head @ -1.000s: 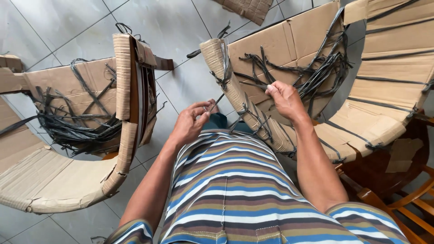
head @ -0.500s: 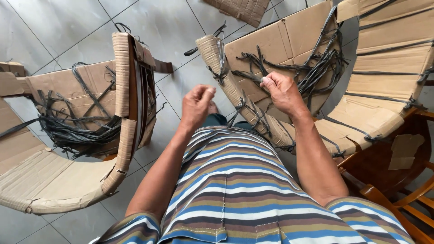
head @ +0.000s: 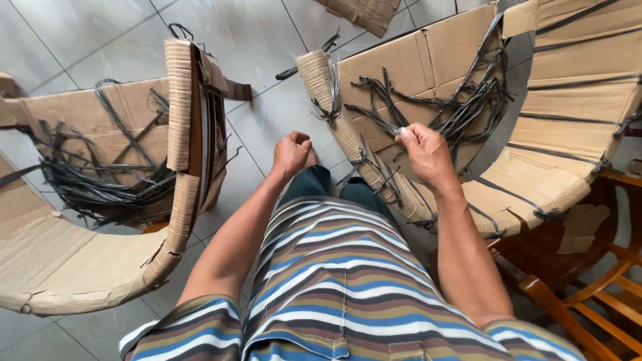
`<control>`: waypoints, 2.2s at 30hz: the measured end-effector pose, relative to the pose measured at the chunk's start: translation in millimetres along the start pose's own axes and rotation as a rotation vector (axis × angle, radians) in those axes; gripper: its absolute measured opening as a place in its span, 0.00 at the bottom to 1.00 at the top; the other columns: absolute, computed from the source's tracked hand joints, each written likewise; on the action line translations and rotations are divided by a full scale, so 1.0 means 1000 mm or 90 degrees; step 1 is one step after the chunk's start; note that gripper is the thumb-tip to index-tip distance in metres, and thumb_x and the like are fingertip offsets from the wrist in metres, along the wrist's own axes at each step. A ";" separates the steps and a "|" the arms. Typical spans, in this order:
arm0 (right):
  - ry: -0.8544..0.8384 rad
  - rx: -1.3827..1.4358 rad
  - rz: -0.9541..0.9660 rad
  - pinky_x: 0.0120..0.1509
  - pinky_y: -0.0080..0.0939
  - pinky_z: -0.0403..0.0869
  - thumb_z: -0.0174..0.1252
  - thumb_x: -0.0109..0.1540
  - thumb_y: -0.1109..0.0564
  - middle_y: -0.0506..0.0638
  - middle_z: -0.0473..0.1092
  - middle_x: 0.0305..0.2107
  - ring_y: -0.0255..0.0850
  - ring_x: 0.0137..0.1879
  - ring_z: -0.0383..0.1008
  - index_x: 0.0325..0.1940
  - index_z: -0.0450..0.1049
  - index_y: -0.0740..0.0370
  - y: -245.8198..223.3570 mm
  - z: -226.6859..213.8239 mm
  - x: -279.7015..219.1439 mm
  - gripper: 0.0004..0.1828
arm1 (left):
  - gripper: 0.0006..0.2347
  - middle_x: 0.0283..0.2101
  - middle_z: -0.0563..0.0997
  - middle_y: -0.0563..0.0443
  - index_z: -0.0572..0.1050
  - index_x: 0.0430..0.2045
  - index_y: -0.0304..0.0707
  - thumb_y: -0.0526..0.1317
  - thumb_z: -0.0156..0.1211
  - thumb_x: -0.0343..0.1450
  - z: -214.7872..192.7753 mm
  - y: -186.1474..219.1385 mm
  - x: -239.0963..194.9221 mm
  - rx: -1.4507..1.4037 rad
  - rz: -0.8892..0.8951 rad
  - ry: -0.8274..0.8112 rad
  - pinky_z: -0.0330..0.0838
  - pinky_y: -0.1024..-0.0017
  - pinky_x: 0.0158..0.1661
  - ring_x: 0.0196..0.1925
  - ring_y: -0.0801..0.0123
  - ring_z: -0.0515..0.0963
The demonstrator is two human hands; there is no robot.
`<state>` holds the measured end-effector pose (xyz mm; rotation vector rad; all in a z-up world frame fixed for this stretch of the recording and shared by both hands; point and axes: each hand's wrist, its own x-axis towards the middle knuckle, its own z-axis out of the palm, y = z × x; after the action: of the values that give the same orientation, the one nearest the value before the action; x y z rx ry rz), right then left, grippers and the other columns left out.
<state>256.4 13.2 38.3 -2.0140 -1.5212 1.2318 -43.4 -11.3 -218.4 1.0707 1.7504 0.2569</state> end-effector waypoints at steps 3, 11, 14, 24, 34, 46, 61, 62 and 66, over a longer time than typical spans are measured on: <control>0.007 0.002 0.033 0.45 0.46 0.71 0.53 0.72 0.52 0.56 0.77 0.29 0.44 0.36 0.73 0.42 0.81 0.55 0.008 0.008 -0.006 0.13 | 0.20 0.52 0.84 0.43 0.79 0.54 0.44 0.45 0.58 0.68 0.016 -0.006 0.011 0.001 -0.026 -0.057 0.71 0.48 0.58 0.59 0.46 0.80; 0.028 -0.015 0.131 0.48 0.48 0.72 0.51 0.73 0.51 0.58 0.78 0.33 0.49 0.38 0.74 0.43 0.81 0.56 0.001 0.034 -0.025 0.14 | 0.24 0.65 0.75 0.52 0.69 0.65 0.54 0.48 0.57 0.71 0.029 0.050 0.027 0.060 -0.064 -0.181 0.50 0.36 0.69 0.71 0.42 0.68; 0.036 -0.010 0.158 0.46 0.45 0.71 0.51 0.73 0.50 0.54 0.75 0.28 0.41 0.36 0.69 0.42 0.81 0.55 0.003 0.038 -0.026 0.14 | 0.22 0.62 0.76 0.55 0.72 0.61 0.55 0.47 0.56 0.70 0.055 0.036 0.060 0.104 -0.054 -0.215 0.46 0.38 0.71 0.69 0.46 0.69; 0.023 0.018 0.211 0.41 0.40 0.71 0.52 0.72 0.52 0.49 0.68 0.19 0.35 0.33 0.64 0.41 0.82 0.57 -0.006 0.037 -0.024 0.14 | 0.26 0.70 0.64 0.50 0.62 0.68 0.51 0.49 0.53 0.71 0.148 -0.040 0.127 0.166 -0.071 -0.200 0.47 0.40 0.72 0.74 0.45 0.60; 0.011 0.111 0.171 0.31 0.30 0.61 0.51 0.72 0.53 0.39 0.55 0.12 0.30 0.23 0.55 0.41 0.80 0.58 -0.005 0.014 -0.009 0.13 | 0.46 0.72 0.64 0.42 0.65 0.65 0.57 0.48 0.83 0.48 0.115 -0.064 0.102 0.154 -0.101 -0.160 0.54 0.38 0.69 0.73 0.34 0.60; -0.078 0.055 0.010 0.41 0.41 0.68 0.53 0.72 0.50 0.49 0.68 0.19 0.37 0.32 0.66 0.41 0.80 0.54 0.039 -0.007 0.028 0.13 | 0.16 0.52 0.80 0.69 0.82 0.26 0.64 0.64 0.52 0.72 -0.042 0.009 -0.078 0.323 -0.016 0.025 0.73 0.53 0.53 0.56 0.59 0.76; -0.079 0.017 -0.127 0.39 0.48 0.69 0.56 0.71 0.52 0.57 0.71 0.21 0.50 0.31 0.72 0.38 0.78 0.58 0.015 -0.021 0.003 0.11 | 0.11 0.53 0.83 0.43 0.81 0.25 0.39 0.43 0.59 0.75 -0.055 0.160 -0.184 -0.209 0.191 0.092 0.75 0.64 0.45 0.47 0.59 0.82; -0.091 -0.005 -0.134 0.42 0.51 0.71 0.55 0.71 0.51 0.60 0.73 0.24 0.55 0.36 0.75 0.40 0.78 0.57 0.009 -0.020 0.000 0.11 | 0.10 0.48 0.84 0.47 0.82 0.28 0.40 0.44 0.59 0.76 -0.049 0.168 -0.184 -0.262 0.199 0.078 0.75 0.69 0.43 0.44 0.67 0.79; -0.121 -0.067 -0.176 0.45 0.55 0.74 0.54 0.70 0.49 0.58 0.76 0.28 0.59 0.41 0.79 0.41 0.78 0.53 0.009 -0.002 0.003 0.10 | 0.10 0.34 0.85 0.52 0.85 0.34 0.42 0.46 0.60 0.76 -0.027 0.169 -0.164 -0.340 0.221 0.085 0.77 0.76 0.37 0.34 0.75 0.80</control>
<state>263.9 13.3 31.8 -1.7115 -1.9170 1.2810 37.8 -29.1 3.6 0.9632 1.4742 0.9735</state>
